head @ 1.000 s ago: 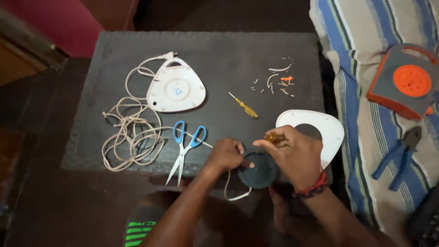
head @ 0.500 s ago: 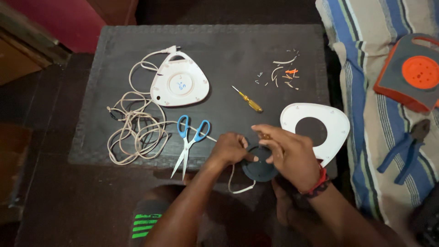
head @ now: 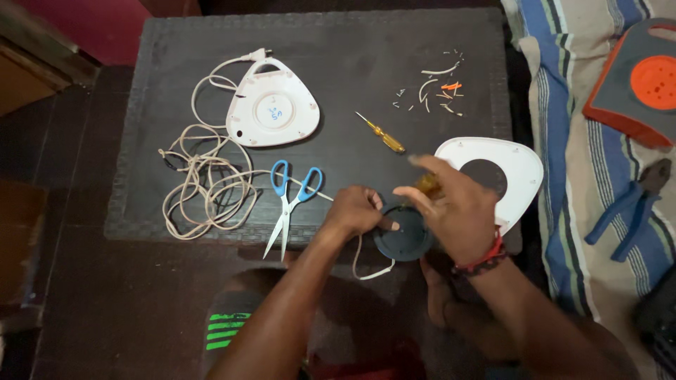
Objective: The person strips the ends of a white electrical cord, twists the exposed wires, and inserts them into a blue socket module. They then place the module into a black housing and use a screwdriver to secure it.
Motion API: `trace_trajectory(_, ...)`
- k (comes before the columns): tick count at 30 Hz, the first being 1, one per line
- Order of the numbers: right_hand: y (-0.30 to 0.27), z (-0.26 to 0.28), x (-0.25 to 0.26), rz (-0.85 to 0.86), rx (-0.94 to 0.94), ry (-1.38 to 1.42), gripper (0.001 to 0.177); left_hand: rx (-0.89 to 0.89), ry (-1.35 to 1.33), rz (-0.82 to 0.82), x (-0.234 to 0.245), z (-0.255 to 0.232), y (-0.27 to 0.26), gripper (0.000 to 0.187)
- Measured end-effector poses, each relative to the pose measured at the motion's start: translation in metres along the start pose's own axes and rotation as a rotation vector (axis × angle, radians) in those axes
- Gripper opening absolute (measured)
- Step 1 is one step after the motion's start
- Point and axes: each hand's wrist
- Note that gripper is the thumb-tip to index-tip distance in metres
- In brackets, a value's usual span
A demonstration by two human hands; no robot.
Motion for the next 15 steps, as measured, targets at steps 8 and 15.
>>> trace_trajectory(8, 0.009, 0.006, 0.015, 0.282, 0.130, 0.327, 0.047, -0.007, -0.014, 0.001, 0.003, 0.001, -0.001, 0.037)
trace_trajectory(15, 0.006, 0.003, 0.009, 0.179, 0.112, 0.317, 0.021, -0.015, 0.000, -0.019, 0.003, -0.004, -0.001, 0.038)
Point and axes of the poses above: each hand's wrist, its own y-axis towards the middle knuckle, its own x-axis out of the back of the hand, z = x × y, and after that the axes turned 5 degrees about z, right-handed
